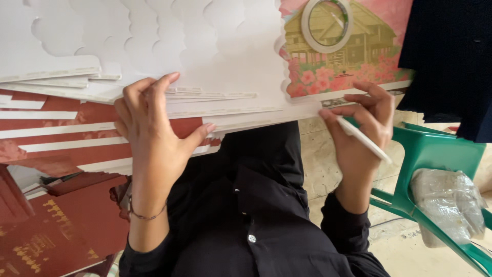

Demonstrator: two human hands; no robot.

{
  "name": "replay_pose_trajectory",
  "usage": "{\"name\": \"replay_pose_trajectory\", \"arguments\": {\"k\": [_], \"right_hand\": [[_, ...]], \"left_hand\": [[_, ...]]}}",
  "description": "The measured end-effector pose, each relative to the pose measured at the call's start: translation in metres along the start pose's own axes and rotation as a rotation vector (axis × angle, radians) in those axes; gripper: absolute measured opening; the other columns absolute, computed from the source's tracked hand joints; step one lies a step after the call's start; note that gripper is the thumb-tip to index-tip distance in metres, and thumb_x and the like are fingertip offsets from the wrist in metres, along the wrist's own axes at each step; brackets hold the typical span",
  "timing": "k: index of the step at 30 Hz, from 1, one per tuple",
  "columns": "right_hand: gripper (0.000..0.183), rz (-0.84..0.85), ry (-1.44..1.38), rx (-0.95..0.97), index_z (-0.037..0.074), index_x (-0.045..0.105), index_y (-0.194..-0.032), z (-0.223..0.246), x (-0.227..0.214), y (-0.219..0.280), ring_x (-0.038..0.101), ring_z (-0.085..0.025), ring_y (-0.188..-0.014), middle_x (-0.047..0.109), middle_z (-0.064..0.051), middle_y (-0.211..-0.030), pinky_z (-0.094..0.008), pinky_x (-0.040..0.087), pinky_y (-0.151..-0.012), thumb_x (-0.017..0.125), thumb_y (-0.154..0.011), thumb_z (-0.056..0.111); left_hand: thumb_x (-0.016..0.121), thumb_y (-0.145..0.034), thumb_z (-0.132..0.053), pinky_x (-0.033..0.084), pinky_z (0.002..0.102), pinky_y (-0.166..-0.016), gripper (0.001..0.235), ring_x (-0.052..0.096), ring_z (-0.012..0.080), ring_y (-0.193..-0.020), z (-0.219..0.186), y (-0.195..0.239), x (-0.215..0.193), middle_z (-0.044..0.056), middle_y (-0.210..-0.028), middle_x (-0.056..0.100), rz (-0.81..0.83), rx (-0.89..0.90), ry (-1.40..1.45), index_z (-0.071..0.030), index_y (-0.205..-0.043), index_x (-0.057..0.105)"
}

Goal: The person sits and applies a strip of white tape along the edge of a stack of white paper sheets. They hold the stack with one hand and press the tape down with the other, working along the length of the stack.

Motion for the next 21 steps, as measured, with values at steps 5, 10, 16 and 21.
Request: {"name": "replay_pose_trajectory", "arguments": {"k": [5,10,16,21], "right_hand": [[0.019,-0.009,0.025,0.049,-0.001,0.077,-0.098,-0.029,0.002,0.009,0.067,-0.031,-0.113,0.055,-0.019,-0.142,-0.045,0.058,-0.101,0.094,-0.100,0.005],[0.025,-0.018,0.028,0.017,0.000,0.075,-0.098,-0.033,0.008,0.010,0.070,-0.033,-0.114,0.053,-0.019,-0.144,-0.045,0.061,-0.101,0.098,-0.097,0.010],[0.020,0.048,0.050,0.067,0.003,0.066,-0.096,-0.018,0.009,0.001,0.069,-0.032,-0.114,0.052,-0.018,-0.142,-0.049,0.055,-0.100,0.086,-0.098,0.005],[0.023,-0.138,-0.101,-0.088,-0.003,0.062,-0.106,0.034,-0.024,-0.014,0.066,-0.034,-0.112,0.048,-0.023,-0.135,-0.049,0.058,-0.104,0.075,-0.113,0.014]], "left_hand": [[0.107,-0.074,-0.031,0.040,0.065,-0.108,0.097,0.045,0.0400,-0.129,-0.010,0.001,-0.001,0.016,-0.140,0.042,-0.006,0.021,0.010,-0.011,-0.152,0.052],[0.106,-0.077,-0.037,0.039,0.057,-0.112,0.090,0.047,0.0402,-0.128,-0.045,-0.005,0.021,0.022,-0.140,0.046,-0.045,0.091,-0.013,-0.008,-0.148,0.059],[0.105,-0.072,-0.028,0.050,0.056,-0.097,0.084,0.051,0.0389,-0.127,-0.102,-0.018,0.065,0.017,-0.141,0.048,-0.061,0.150,0.043,-0.016,-0.142,0.059],[0.069,-0.093,0.027,0.060,0.033,-0.081,0.058,0.069,0.0224,-0.098,-0.093,0.001,0.012,0.012,-0.125,0.071,-0.202,0.239,-0.075,-0.009,-0.138,0.075]]}}
Point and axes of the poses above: each hand's wrist, its own y-axis away from the middle knuckle, its own x-axis out of the palm, z = x × y, the point moved 5 cm from there along -y, towards the middle knuckle
